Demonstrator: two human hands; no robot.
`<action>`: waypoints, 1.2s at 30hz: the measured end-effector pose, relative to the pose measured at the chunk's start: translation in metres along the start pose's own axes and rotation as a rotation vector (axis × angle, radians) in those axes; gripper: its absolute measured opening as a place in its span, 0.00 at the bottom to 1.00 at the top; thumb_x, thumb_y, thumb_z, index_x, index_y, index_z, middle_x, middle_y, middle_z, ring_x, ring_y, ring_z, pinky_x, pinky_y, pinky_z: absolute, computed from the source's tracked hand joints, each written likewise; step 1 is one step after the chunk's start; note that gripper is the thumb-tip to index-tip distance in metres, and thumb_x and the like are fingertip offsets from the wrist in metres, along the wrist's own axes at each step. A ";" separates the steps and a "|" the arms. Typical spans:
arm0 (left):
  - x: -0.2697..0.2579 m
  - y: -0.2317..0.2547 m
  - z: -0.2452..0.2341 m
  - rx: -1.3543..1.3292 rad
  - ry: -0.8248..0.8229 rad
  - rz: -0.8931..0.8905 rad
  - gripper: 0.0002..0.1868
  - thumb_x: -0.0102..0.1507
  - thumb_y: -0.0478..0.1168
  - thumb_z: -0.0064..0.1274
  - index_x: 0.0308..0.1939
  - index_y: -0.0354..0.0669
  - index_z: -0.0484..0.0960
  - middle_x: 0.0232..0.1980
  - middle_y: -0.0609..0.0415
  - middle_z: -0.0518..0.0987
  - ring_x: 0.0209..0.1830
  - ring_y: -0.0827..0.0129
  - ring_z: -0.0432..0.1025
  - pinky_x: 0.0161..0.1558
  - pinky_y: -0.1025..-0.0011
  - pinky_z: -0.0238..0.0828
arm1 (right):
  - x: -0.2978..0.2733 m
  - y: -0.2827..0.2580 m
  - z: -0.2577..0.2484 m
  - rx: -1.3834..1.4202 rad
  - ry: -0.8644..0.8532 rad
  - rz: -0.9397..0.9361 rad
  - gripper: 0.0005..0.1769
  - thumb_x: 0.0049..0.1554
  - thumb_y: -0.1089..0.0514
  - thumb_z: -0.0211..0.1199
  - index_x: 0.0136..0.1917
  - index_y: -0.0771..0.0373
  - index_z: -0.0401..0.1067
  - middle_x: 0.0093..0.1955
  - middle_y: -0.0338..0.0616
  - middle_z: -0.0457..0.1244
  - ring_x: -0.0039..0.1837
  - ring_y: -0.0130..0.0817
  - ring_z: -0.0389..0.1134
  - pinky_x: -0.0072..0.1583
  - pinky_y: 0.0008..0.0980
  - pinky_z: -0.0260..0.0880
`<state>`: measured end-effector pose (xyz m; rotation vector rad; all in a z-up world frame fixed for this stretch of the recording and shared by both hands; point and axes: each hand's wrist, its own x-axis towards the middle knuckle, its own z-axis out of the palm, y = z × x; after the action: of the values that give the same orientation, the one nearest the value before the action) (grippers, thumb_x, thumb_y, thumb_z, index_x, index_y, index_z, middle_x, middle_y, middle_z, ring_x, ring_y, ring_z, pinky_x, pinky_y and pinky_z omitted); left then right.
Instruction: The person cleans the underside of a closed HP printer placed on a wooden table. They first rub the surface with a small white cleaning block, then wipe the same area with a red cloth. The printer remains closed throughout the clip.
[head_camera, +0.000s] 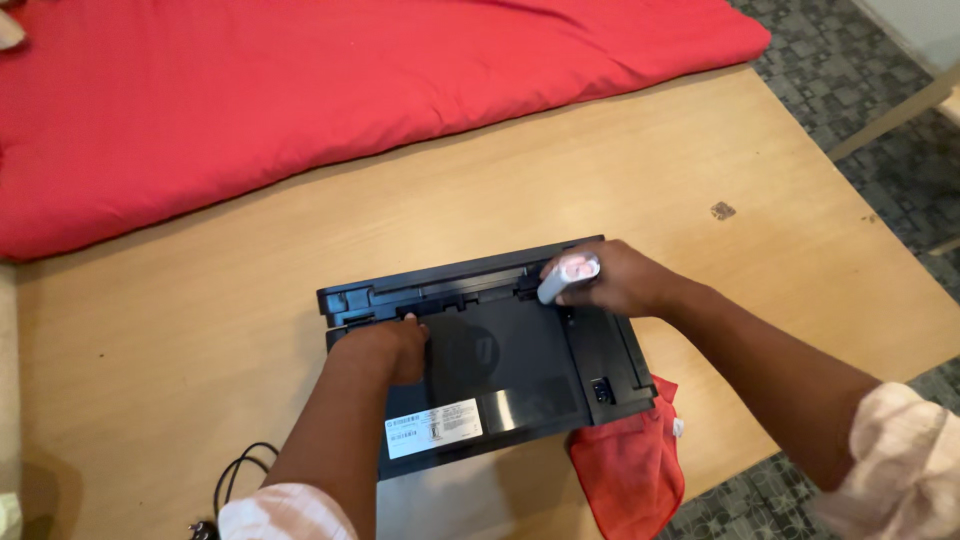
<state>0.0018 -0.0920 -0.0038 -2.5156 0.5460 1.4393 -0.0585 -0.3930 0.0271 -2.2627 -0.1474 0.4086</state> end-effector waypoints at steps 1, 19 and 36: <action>0.001 0.000 -0.002 0.016 0.020 0.022 0.37 0.68 0.36 0.36 0.82 0.55 0.47 0.80 0.47 0.62 0.74 0.46 0.64 0.71 0.50 0.66 | -0.001 -0.002 -0.002 -0.025 -0.047 -0.012 0.20 0.47 0.58 0.73 0.55 0.57 0.79 0.53 0.39 0.74 0.57 0.33 0.74 0.61 0.35 0.72; -0.010 -0.003 0.000 -0.057 0.037 0.073 0.31 0.70 0.38 0.35 0.79 0.49 0.56 0.76 0.43 0.67 0.72 0.43 0.67 0.69 0.48 0.67 | -0.006 -0.026 0.002 -0.201 -0.449 -0.003 0.20 0.46 0.56 0.72 0.53 0.54 0.79 0.51 0.40 0.74 0.56 0.36 0.75 0.59 0.36 0.72; -0.009 0.000 0.000 0.044 0.039 0.044 0.31 0.68 0.41 0.39 0.78 0.55 0.61 0.76 0.50 0.68 0.72 0.47 0.68 0.70 0.51 0.68 | -0.014 -0.015 0.005 -0.084 -0.280 0.078 0.13 0.49 0.55 0.71 0.48 0.58 0.80 0.45 0.41 0.75 0.50 0.34 0.76 0.56 0.35 0.74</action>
<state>-0.0025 -0.0905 0.0034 -2.5173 0.6376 1.3796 -0.0729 -0.3825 0.0384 -2.2886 -0.2235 0.7738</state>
